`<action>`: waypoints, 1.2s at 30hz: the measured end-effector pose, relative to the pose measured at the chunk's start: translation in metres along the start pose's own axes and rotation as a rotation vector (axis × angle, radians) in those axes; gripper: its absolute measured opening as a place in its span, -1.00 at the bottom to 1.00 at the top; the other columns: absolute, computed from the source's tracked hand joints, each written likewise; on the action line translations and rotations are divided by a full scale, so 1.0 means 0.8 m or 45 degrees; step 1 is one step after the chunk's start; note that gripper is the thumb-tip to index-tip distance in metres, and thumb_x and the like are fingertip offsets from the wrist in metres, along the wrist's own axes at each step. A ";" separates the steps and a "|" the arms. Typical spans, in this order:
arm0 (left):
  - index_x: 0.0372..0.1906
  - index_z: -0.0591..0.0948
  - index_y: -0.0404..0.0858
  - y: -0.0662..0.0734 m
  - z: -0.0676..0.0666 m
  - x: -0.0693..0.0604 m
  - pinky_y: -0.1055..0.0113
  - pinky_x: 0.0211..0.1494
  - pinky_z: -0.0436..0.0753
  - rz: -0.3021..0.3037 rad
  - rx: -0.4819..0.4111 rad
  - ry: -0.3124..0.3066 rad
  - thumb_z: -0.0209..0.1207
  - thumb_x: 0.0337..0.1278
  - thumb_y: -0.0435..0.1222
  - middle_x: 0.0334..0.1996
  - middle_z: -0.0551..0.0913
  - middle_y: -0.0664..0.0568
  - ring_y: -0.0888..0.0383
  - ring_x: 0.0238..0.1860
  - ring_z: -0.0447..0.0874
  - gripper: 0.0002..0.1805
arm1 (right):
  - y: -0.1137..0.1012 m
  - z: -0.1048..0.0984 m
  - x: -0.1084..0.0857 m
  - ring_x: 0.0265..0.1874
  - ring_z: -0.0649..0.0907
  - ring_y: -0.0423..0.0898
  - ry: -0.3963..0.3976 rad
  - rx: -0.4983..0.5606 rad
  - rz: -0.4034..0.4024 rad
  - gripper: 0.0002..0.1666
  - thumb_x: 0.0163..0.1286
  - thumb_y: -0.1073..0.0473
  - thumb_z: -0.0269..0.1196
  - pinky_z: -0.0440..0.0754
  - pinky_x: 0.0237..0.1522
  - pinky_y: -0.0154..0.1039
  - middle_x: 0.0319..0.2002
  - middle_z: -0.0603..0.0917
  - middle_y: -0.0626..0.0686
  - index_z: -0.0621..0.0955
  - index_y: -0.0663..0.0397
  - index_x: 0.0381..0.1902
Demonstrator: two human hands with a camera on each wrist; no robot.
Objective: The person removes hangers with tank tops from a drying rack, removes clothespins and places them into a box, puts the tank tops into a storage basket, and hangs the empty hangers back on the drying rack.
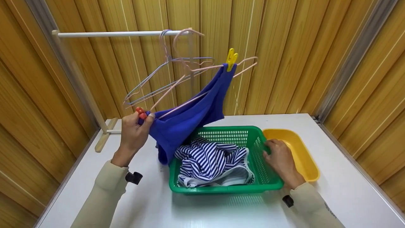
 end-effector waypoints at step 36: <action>-0.57 0.45 -0.20 -0.009 0.131 -0.077 0.43 -0.49 0.19 0.038 0.068 -0.522 0.19 0.22 -0.20 -0.66 0.24 0.24 0.24 -0.62 0.27 -0.71 | 0.001 -0.008 -0.005 -0.08 0.66 0.24 0.036 -0.074 -0.035 -0.58 0.18 0.31 0.41 0.57 0.12 0.16 -0.03 0.69 0.32 0.65 0.41 -0.01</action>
Point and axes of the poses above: each hand's wrist, its own x-axis towards the middle knuckle, its own z-axis out of the palm, y = z × x, the point moved 5 cm from there along x, towards the middle knuckle
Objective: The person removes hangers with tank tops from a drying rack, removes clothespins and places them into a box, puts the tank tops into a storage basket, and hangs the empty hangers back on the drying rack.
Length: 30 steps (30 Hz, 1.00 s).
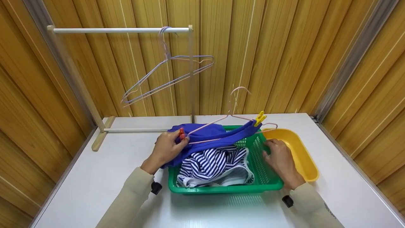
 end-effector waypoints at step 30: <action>-0.53 0.48 -0.19 -0.016 0.033 -0.032 0.32 -0.39 0.35 -0.070 0.084 -0.042 0.24 0.14 -0.15 -0.66 0.38 0.14 0.12 -0.55 0.46 -0.73 | 0.000 0.000 -0.001 -0.02 0.63 0.28 -0.002 -0.012 0.024 -0.59 0.20 0.29 0.39 0.54 0.15 0.19 0.01 0.67 0.34 0.64 0.41 -0.01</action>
Point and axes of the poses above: each hand's wrist, its own x-axis towards the middle knuckle, its own z-axis out of the palm, y = z × x, the point moved 5 cm from there along x, towards the middle knuckle
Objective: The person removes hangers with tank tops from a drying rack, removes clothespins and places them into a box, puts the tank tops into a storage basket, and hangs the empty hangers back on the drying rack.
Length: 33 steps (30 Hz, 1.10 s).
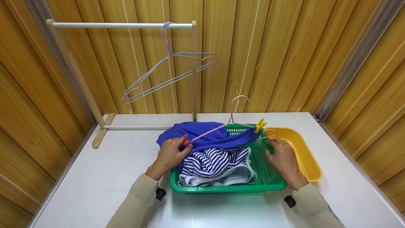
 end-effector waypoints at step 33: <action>-0.31 0.69 -0.27 -0.008 0.008 0.002 -0.04 -0.13 0.63 -0.138 -0.034 -0.092 0.33 -0.04 -0.16 -0.39 0.76 -0.13 -0.14 -0.34 0.70 -0.75 | 0.003 -0.009 0.004 -0.01 0.64 0.27 -0.143 -0.019 0.009 -0.59 0.29 0.25 0.32 0.57 0.10 0.21 0.05 0.65 0.32 0.62 0.35 0.06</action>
Point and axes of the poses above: each hand's wrist, its own x-axis towards the middle knuckle, its own z-axis out of the palm, y = z × x, the point moved 5 cm from there along x, towards the middle knuckle
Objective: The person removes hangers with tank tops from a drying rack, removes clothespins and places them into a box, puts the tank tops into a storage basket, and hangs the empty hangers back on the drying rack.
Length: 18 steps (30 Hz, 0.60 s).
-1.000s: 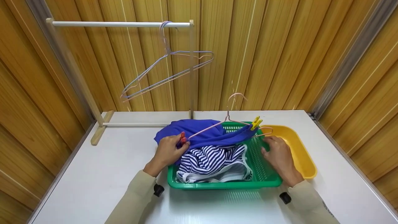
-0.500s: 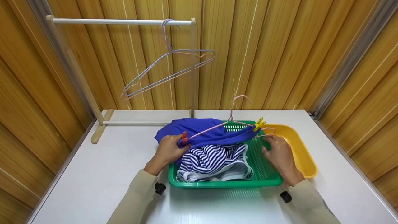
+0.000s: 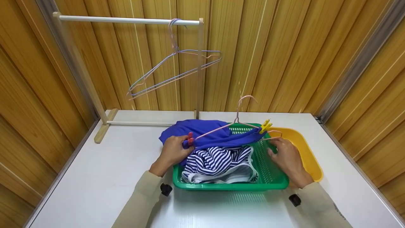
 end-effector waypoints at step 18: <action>-0.33 0.69 -0.26 -0.001 0.000 0.000 0.08 -0.19 0.59 -0.066 -0.011 -0.043 0.33 0.00 -0.15 -0.45 0.73 -0.10 -0.03 -0.41 0.60 -0.76 | -0.014 -0.048 0.024 -0.18 0.67 0.10 0.267 0.172 -0.151 -0.61 0.41 0.21 0.21 0.68 -0.15 0.04 0.03 0.66 0.21 0.56 0.17 0.17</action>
Point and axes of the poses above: each hand's wrist, its own x-axis towards the middle knuckle, its own z-axis out of the palm, y = z × x, the point moved 5 cm from there along x, towards the middle knuckle
